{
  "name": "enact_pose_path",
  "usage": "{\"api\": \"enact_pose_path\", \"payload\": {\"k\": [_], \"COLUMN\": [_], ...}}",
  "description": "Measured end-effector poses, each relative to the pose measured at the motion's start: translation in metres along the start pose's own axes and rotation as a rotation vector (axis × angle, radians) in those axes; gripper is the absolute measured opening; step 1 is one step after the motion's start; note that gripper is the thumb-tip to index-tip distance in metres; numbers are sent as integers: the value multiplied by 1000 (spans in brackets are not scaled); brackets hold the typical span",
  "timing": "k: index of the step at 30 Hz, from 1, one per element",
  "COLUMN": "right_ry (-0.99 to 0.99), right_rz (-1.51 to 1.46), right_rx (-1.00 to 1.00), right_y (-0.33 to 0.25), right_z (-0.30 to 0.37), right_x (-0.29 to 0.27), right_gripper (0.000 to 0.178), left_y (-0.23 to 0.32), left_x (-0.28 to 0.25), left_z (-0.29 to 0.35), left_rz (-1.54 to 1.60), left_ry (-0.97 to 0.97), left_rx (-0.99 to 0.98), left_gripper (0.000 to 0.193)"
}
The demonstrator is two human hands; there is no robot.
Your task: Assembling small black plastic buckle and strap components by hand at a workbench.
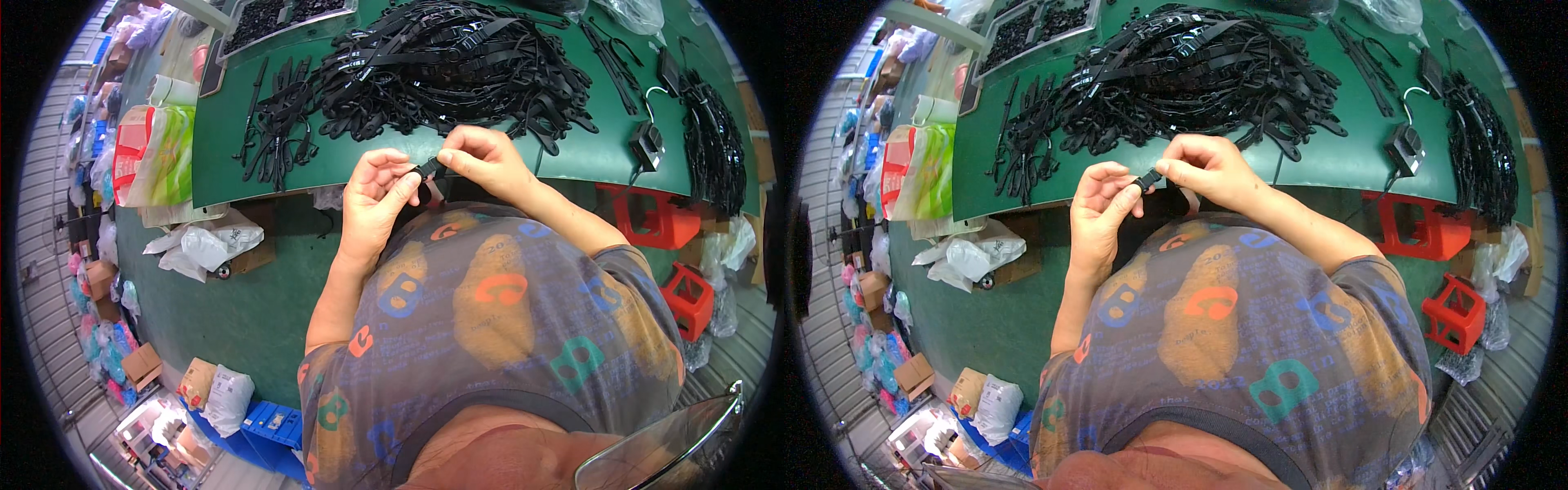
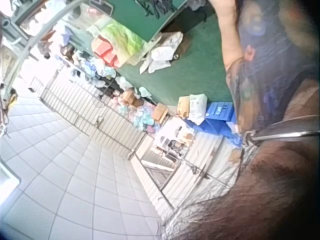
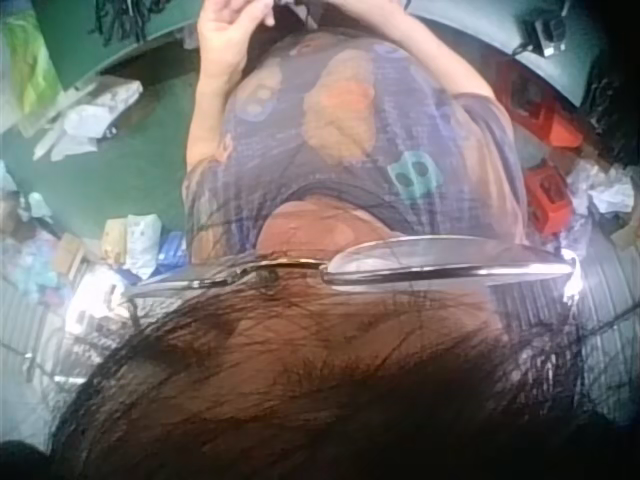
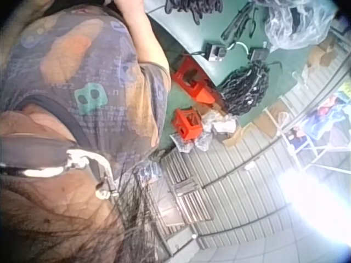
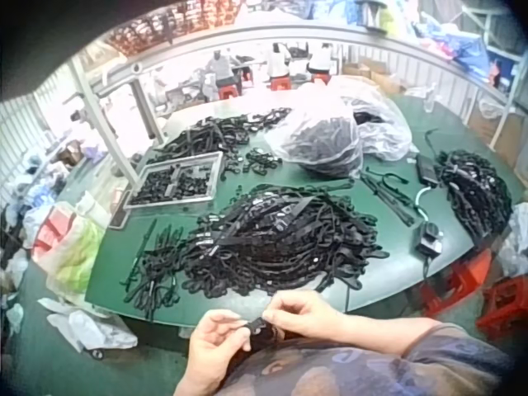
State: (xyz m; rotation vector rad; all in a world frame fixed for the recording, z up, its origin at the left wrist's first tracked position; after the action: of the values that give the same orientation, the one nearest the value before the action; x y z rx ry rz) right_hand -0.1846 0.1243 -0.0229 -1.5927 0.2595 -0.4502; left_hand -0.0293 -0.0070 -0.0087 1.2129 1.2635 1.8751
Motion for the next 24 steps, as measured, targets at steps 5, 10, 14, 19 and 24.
{"api": "enact_pose_path", "payload": {"k": [5,10,14,19,24], "right_ry": [82,-197,-292,-230,57], "right_rz": [605,815,654,778,996], "right_rx": [-552,-538,-295,-315,-521], "right_y": [-33,-30,-41,-89,-150], "right_z": [-2,-2,1,-2,-19], "right_x": [5,2,-6,-42,-91], "right_gripper": [29,36,29,30,27], "left_y": [4,3,1,13,78], "left_x": [2,4,3,-8,-14], "left_z": [1,2,0,-8,-36], "left_rz": [-28,-66,-31,-270,-615], "left_ry": [36,27,-62,-164,-44], "left_rx": [17,-5,-80,-144,83], "left_gripper": [33,38,39,28,16]}}
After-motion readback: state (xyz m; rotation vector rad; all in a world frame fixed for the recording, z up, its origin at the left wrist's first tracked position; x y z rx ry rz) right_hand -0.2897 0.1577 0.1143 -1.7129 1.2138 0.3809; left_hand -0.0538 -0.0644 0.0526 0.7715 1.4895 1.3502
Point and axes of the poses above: each hand's wrist, its own z-axis away from the middle knuckle, its own x-axis out of the palm, y = z × x, the point moved 3 cm from there along -z, towards the middle knuckle, and after that the axes turned 3 degrees about -x, right-handed, at the moved point
